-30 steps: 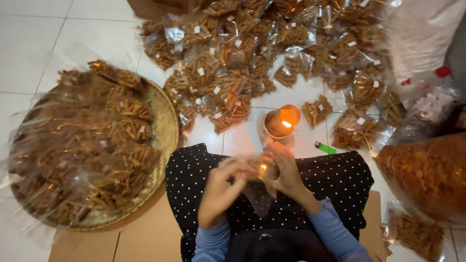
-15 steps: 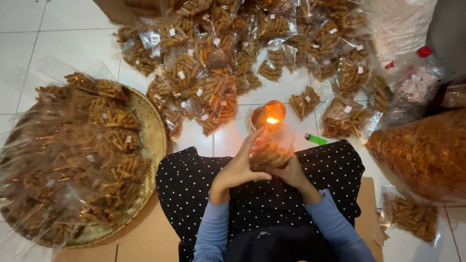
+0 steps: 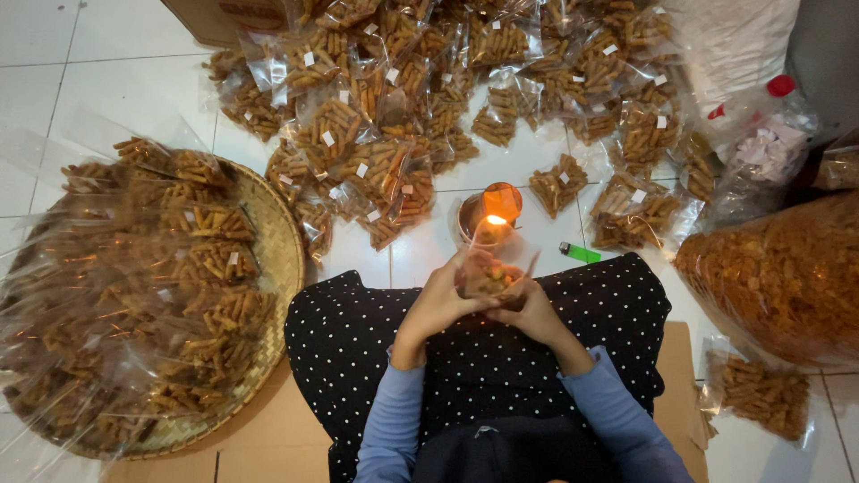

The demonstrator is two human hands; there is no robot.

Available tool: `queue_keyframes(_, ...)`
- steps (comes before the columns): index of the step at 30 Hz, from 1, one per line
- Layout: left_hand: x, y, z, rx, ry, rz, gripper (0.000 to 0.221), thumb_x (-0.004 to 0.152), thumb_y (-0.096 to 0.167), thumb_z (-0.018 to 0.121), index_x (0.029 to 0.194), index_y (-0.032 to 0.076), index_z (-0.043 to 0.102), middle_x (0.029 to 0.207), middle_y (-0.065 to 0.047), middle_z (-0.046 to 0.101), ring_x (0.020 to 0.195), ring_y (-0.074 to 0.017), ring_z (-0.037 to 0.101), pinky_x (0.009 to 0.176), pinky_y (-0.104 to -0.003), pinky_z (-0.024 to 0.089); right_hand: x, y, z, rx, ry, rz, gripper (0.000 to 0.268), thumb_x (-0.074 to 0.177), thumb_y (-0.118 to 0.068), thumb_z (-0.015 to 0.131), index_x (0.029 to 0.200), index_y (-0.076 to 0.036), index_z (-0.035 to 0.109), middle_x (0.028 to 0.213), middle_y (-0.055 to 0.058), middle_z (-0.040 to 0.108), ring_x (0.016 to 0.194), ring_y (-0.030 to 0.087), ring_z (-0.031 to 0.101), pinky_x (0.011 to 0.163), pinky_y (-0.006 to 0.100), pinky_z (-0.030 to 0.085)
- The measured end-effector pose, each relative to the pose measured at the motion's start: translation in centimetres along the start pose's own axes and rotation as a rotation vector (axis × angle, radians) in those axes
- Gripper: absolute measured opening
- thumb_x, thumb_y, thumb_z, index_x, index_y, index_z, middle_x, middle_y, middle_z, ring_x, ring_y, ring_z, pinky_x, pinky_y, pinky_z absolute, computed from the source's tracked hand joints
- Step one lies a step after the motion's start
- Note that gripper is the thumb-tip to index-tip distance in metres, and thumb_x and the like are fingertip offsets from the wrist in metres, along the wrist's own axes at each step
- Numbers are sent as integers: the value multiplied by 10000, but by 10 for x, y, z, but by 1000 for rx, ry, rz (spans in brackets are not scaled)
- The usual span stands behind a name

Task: The person lights a candle in a metal container using a lighter. They then pick up small plastic bags filled with snack sticks, hold the open edges over the candle flame to heat-seal them, and place the sealed bags on the floor.

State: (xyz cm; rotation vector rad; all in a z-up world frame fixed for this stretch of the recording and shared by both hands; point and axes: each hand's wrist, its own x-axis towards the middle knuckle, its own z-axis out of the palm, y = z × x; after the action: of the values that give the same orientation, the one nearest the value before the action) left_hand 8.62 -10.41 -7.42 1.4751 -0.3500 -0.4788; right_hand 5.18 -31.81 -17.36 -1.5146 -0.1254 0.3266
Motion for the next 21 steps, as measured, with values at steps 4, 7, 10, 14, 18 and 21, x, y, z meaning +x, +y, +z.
queue_keyframes(4,-1,4,1,158,35,5,783,725,88,858,1411,45,482,1213,-116,717,1092,-160,694,958,-309,550,1,-3,-3,-44,1,-51,699,732,-6,849,1360,-5,539,1162,56,717,1039,129,687,925,302,561)
queue_keyframes(7,-2,3,2,110,10,-32,603,739,121,853,1280,28,603,1151,-139,751,1065,-175,723,933,-312,573,-1,-4,-4,-29,-11,-62,745,771,-18,826,1445,-21,510,1215,60,694,1069,128,668,958,300,549)
queue_keyframes(10,-1,-2,1,195,31,54,619,721,135,881,1269,23,616,1177,-159,715,1099,-214,692,965,-332,548,0,-7,-3,17,-17,-11,759,780,-28,817,1463,-28,486,1258,66,683,1110,137,669,980,310,546)
queue_keyframes(14,0,-9,0,337,73,98,666,687,163,916,1270,25,624,1199,-167,667,1128,-255,661,988,-354,524,-1,-11,0,58,-79,-58,864,713,-23,829,1470,-46,415,1304,49,637,1151,137,649,982,324,538)
queue_keyframes(18,1,-10,3,292,63,179,737,685,178,915,1314,29,562,1244,-143,638,1161,-252,648,1002,-365,526,1,-6,-3,-113,14,-32,661,812,-51,797,1412,-43,519,1245,77,703,1084,134,682,959,309,554)
queue_keyframes(21,0,-10,7,111,77,260,875,701,176,896,1435,53,435,1364,-114,520,1231,-205,552,1014,-361,496,2,6,-11,-78,-7,-121,508,822,-38,833,1285,-10,628,1190,109,728,1043,147,686,925,322,572)
